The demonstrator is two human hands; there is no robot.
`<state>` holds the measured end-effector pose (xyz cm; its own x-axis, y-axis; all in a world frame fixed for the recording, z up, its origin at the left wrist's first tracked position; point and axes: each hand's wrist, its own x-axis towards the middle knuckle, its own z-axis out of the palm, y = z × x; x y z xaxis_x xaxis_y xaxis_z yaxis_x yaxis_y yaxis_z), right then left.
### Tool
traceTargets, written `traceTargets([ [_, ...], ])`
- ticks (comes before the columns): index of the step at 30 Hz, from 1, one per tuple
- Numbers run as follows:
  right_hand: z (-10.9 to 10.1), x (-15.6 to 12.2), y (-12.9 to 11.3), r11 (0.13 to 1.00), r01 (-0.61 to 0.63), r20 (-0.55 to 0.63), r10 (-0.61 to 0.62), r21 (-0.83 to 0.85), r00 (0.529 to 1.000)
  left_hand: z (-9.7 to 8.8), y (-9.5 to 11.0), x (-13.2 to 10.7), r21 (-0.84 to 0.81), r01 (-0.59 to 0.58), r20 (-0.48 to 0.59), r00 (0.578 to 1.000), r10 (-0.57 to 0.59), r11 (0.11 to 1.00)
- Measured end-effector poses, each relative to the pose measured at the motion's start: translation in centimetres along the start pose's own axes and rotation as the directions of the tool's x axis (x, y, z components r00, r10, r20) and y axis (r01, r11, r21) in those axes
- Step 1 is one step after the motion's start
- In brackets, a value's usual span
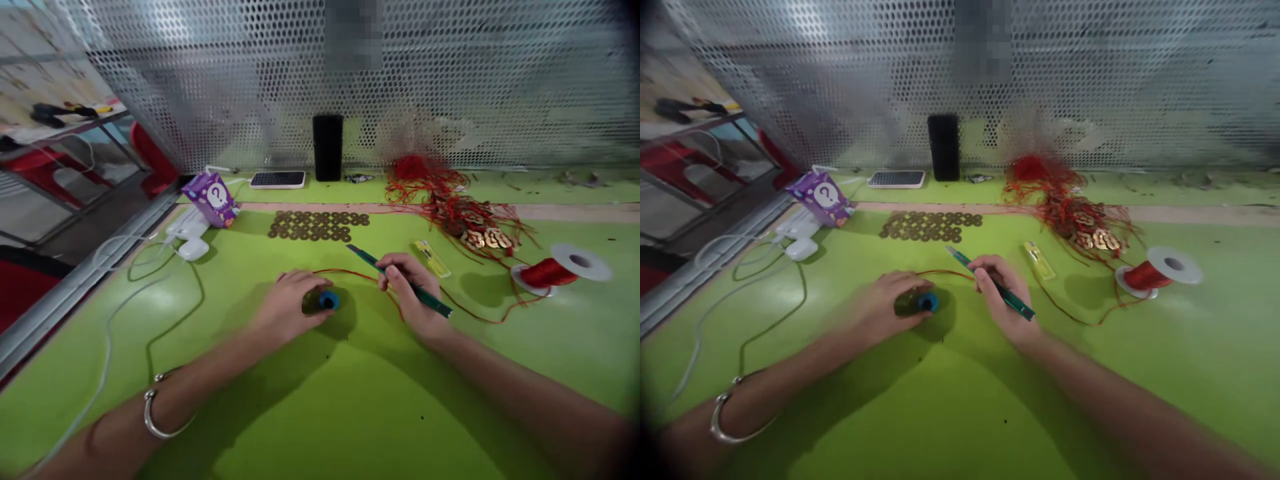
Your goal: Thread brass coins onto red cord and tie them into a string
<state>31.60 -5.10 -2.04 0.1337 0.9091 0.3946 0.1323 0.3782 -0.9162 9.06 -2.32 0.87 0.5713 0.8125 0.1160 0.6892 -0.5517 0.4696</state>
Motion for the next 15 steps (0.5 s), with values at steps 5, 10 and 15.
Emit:
traceTargets([
  [5, 0.0, -0.9, -0.8, 1.0, -0.013, 0.191, 0.01, 0.016, 0.981, 0.2, -0.2, -0.3, 0.034, -0.05, 0.024, 0.998, 0.049, 0.998],
  [10, -0.2, -1.0, -1.4, 0.992, 0.072, 0.212, -0.049, -0.103, 0.976, -0.1, -0.2, -0.6, 0.017, -0.042, 0.057, 0.998, 0.041, 0.999],
  [15, -0.1, -0.7, -1.6, 0.935, 0.277, 0.357, -0.186, -0.221, 0.915, -0.1, 0.1, -0.8, -0.04, -0.02, 0.095, 0.995, 0.024, 0.999],
])
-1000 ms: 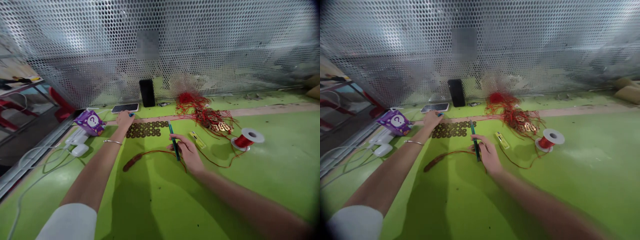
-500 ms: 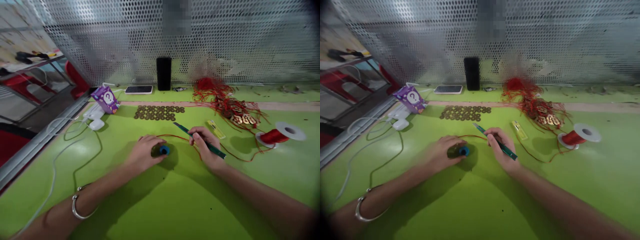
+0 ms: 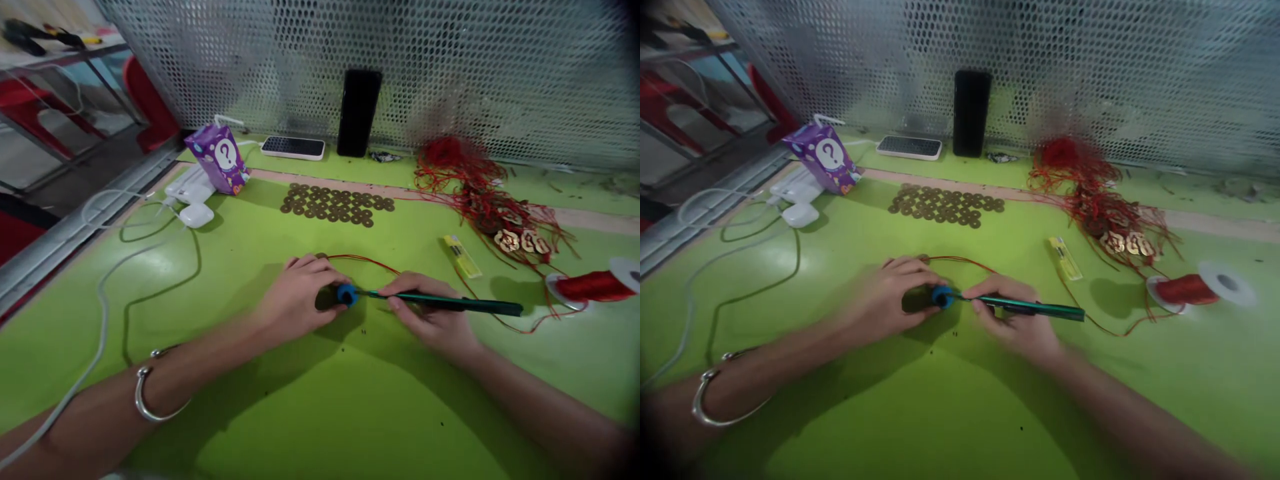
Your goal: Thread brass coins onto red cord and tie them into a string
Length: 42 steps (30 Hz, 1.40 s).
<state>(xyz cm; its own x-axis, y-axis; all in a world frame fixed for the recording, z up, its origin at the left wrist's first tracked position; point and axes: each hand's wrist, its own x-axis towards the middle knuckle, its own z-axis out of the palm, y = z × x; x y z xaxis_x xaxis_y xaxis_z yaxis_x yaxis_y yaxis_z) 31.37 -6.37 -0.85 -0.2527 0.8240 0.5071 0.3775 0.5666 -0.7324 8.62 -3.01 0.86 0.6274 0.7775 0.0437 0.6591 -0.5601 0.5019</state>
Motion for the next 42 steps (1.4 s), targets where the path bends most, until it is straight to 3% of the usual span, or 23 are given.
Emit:
traceTargets([
  [14, 0.4, -0.5, -0.4, 0.974, 0.133, 0.145, -0.107, -0.184, 0.984, 1.0, -0.1, -0.1, -0.063, -0.058, -0.049, 0.997, 0.055, 0.996],
  [31, 0.3, -0.6, -0.5, 0.961, 0.218, 0.233, -0.176, -0.168, 0.956, 1.3, -0.4, -0.3, -0.064, -0.092, -0.059, 0.994, 0.089, 0.994],
  [37, 0.3, -0.1, -1.1, 0.97, 0.16, 0.259, -0.109, -0.185, 0.96, 1.0, -0.1, -0.3, -0.071, -0.074, -0.051, 0.996, 0.07, 0.995],
  [42, 0.3, 0.0, -1.3, 0.968, 0.183, 0.315, -0.123, -0.17, 0.941, 0.8, 0.1, -0.2, -0.091, -0.078, -0.037, 0.996, 0.075, 0.993],
])
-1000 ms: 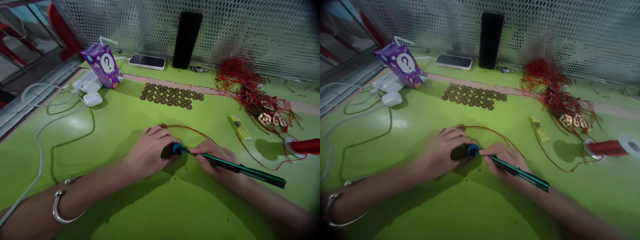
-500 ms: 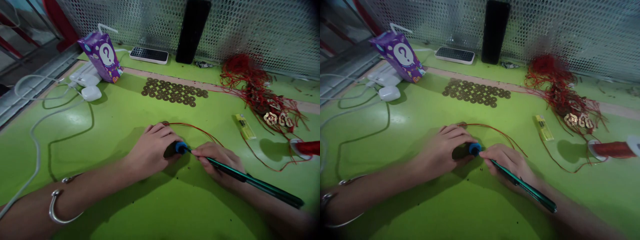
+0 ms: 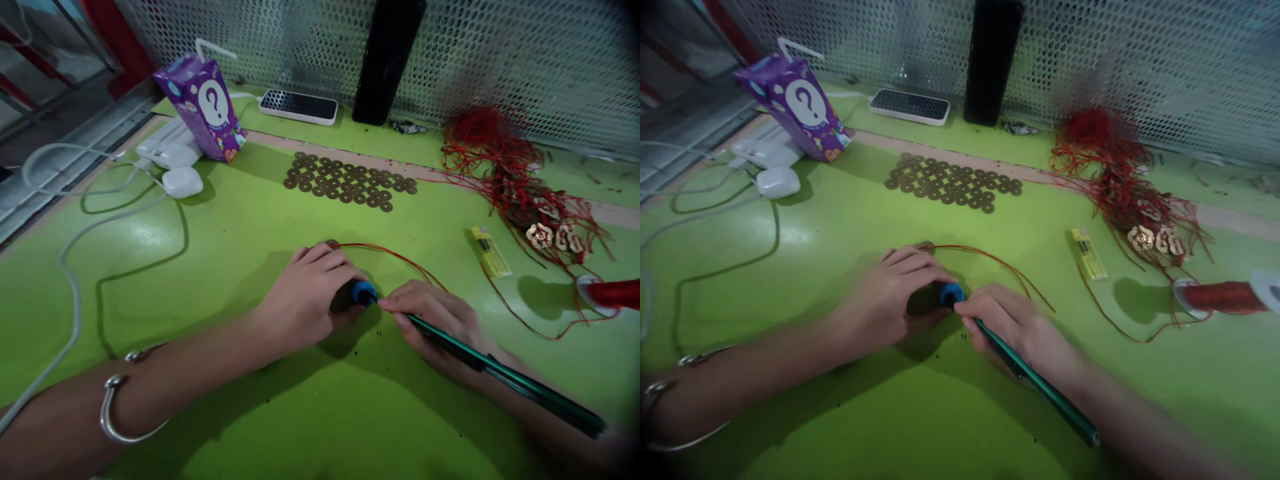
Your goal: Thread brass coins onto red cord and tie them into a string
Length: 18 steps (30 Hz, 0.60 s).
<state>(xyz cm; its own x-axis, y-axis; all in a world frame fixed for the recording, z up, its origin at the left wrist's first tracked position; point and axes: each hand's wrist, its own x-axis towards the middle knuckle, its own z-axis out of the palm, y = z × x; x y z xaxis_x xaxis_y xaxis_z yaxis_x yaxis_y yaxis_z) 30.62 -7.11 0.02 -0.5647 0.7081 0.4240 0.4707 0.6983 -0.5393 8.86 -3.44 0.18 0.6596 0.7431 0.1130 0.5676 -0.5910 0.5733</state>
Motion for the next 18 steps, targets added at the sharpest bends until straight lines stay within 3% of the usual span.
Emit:
traceTargets([
  [8, 0.14, 0.26, -0.04, 0.998, -0.025, -0.022, 0.024, -0.06, 0.999, 0.02, 0.02, -0.08, 0.018, 0.008, 0.011, 1.0, -0.008, 1.0],
  [18, 0.27, -0.09, 0.19, 0.997, -0.071, -0.003, 0.071, -0.006, 0.997, 0.16, -0.02, 0.24, 0.064, 0.026, 0.028, 0.999, -0.028, 0.998],
])
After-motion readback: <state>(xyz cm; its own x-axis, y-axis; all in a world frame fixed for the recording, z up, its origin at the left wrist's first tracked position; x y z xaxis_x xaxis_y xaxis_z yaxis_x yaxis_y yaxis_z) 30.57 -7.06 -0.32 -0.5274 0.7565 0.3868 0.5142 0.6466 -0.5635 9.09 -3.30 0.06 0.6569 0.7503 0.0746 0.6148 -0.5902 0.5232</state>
